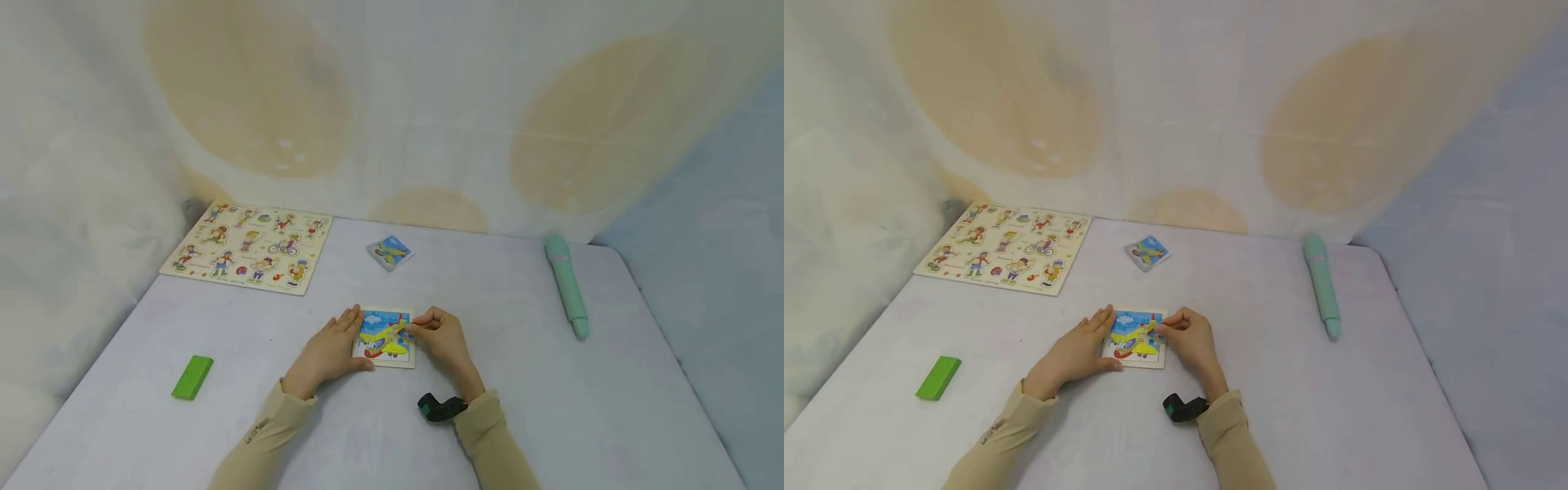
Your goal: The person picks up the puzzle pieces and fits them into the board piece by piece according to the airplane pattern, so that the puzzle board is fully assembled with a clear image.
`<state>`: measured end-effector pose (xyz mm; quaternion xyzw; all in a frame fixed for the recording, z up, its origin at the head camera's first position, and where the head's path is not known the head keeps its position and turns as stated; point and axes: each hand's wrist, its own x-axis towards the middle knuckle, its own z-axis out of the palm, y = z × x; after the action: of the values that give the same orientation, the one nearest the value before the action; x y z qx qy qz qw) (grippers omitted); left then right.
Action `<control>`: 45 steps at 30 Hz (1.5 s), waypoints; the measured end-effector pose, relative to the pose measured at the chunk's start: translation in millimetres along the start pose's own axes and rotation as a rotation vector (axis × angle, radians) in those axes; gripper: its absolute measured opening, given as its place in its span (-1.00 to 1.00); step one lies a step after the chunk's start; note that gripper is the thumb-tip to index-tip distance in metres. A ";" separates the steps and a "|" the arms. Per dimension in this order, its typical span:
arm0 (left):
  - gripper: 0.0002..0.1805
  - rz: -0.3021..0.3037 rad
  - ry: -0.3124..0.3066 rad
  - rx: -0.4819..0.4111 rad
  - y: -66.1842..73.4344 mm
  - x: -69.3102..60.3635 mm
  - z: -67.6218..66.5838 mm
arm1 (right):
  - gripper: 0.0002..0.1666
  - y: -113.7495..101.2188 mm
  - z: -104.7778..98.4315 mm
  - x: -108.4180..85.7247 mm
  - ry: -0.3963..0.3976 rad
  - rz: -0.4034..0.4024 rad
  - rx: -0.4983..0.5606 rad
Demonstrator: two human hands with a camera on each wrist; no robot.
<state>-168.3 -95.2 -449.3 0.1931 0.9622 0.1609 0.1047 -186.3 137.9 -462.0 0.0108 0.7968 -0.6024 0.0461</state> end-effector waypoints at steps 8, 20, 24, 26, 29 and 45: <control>0.13 0.003 -0.001 -0.013 -1.1 2.4 0.3 | -0.83 1.5 10.2 -1.3 -0.030 -0.057 -0.064; 0.14 0.014 0.008 -0.003 -0.7 6.0 1.6 | -0.84 -0.2 4.8 -0.2 -0.038 -0.053 -0.054; 0.13 0.018 0.007 -0.002 0.9 6.8 0.0 | -0.84 -0.2 4.6 -0.4 -0.012 -0.057 -0.090; 0.13 0.017 0.004 -0.002 1.3 6.8 -0.1 | -0.84 -0.2 5.7 -1.0 0.010 -0.066 -0.153; 0.14 0.021 0.004 -0.008 1.6 5.6 0.5 | -0.83 0.6 9.4 -2.4 0.041 -0.101 -0.305; 0.13 0.009 0.002 -0.014 2.0 6.7 -2.7 | -0.74 7.6 6.7 0.3 0.066 -0.124 -0.317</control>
<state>-174.4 -91.5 -447.0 0.1966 0.9603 0.1683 0.1044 -185.6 133.5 -471.2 -0.0261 0.8820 -0.4702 -0.0161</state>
